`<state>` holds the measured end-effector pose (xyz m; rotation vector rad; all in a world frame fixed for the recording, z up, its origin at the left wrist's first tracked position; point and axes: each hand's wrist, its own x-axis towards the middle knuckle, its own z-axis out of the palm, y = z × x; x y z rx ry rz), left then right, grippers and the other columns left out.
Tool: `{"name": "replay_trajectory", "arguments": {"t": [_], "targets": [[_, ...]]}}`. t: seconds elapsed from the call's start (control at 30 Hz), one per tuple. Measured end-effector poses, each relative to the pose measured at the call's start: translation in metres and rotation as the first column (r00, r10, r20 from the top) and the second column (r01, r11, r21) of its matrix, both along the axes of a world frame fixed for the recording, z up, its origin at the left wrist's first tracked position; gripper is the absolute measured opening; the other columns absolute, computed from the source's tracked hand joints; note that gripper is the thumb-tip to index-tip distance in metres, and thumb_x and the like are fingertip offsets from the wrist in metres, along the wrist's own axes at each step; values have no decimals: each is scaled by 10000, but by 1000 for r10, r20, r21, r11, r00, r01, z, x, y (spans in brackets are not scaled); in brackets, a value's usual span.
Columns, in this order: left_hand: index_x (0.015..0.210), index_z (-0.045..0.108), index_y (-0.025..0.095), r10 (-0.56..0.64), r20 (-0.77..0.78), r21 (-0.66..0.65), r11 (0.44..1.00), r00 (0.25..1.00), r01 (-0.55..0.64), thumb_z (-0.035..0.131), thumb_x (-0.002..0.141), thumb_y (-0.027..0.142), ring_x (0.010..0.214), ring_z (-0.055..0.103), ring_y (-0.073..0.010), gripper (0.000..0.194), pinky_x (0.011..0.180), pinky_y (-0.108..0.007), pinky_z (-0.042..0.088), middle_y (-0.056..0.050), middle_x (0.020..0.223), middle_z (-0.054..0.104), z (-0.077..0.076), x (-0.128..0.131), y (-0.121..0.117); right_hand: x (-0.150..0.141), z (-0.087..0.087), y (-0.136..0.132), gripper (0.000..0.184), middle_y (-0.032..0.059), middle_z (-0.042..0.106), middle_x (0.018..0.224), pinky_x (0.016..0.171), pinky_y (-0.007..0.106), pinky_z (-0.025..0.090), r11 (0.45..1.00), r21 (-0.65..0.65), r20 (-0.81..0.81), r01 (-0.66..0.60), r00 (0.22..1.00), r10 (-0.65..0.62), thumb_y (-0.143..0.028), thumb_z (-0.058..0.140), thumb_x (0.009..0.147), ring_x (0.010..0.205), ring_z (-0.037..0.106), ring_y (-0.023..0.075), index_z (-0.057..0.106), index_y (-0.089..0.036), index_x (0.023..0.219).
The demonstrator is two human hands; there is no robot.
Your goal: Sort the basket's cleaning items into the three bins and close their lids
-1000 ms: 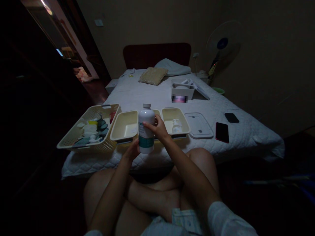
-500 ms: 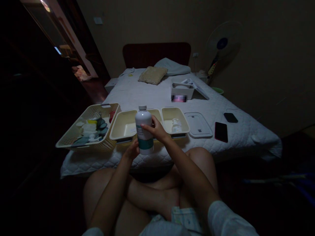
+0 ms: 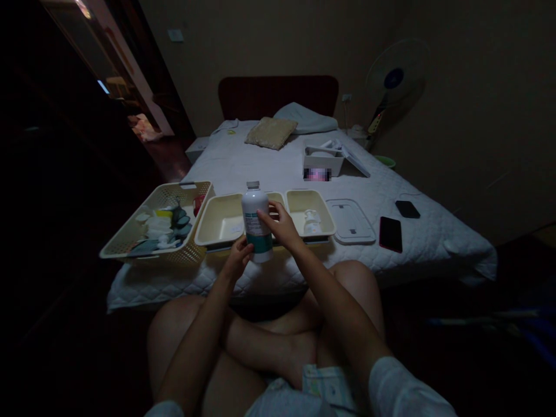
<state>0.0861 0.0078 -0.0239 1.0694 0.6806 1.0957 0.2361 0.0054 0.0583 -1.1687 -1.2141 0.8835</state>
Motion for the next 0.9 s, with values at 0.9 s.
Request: {"name": "replay_trajectory", "arguments": {"t": [0.9], "targets": [[867, 538, 161, 416, -451, 370, 892, 790, -259, 777, 514, 409, 828, 603, -208, 493, 737, -356, 491, -56, 863, 596, 6, 19, -18, -4, -10, -6, 534, 22, 600, 828, 611, 270, 419, 943, 45, 200, 329, 922, -331, -547, 684, 554, 722, 555, 163, 499, -198, 914]]}}
